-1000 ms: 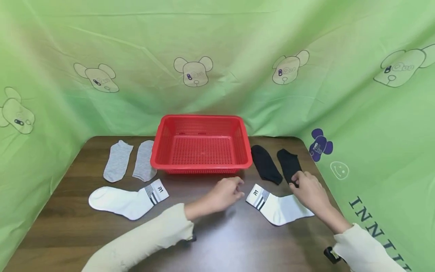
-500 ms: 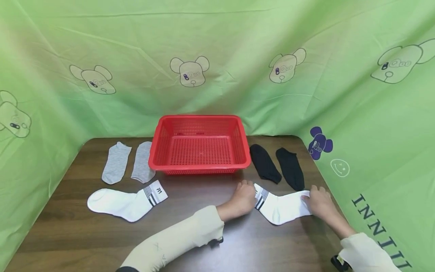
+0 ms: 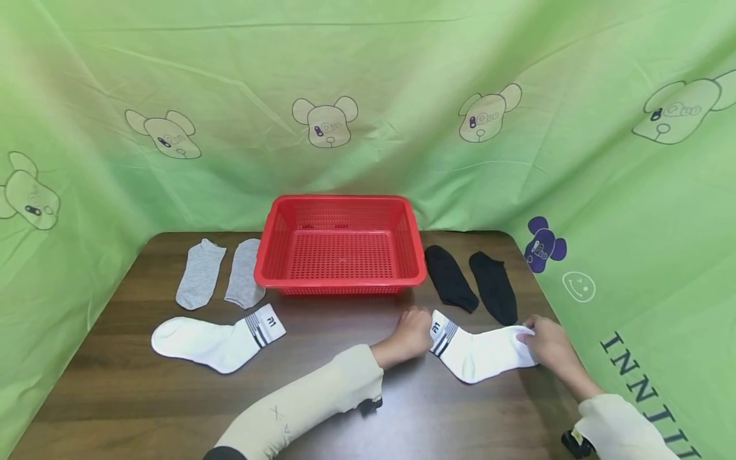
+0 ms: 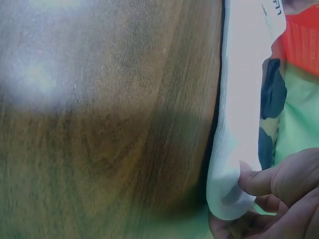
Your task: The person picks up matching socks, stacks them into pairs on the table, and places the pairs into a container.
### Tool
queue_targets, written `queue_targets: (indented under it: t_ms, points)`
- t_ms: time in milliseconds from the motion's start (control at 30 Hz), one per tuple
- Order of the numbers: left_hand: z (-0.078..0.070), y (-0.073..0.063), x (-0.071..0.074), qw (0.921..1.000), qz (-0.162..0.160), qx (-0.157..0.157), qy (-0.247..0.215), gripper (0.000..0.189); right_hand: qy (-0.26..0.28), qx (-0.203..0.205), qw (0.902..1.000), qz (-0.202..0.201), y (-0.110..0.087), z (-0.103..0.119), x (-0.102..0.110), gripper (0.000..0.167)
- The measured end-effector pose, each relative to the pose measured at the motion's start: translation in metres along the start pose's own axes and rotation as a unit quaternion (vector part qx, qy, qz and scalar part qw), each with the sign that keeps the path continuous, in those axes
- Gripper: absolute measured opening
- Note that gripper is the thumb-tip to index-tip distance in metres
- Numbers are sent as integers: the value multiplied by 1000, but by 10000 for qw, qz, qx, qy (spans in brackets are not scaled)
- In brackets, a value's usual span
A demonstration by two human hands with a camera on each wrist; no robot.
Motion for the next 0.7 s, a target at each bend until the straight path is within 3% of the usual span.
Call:
queue_targets:
  t_ms: [333,533,600,700]
  points:
    - [0,-1,3,9963,-452,-350,-640,14,95,-70,9999,83,1,-4,2,23]
    - [6,4,1,9913,-374,-147,-1253,36,48,-56,10000,52,1,-6,3,25]
    - [10,5,-2,9868,-280,-10,-1593,38,31,-22,10000,-4,0,-5,3,25]
    - [16,6,-4,9747,-164,332,-2203,27,37,48,9999,-108,-2,-4,6,24]
Point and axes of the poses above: each hand's wrist, its own y-axis towards the middle knuckle, its own x-axis out of the back of the hand, z = x × y, the point moved 7 cm from there along y, towards the middle knuckle, and after that the axes turned 5 degrees about z, right-handed, at the moved point
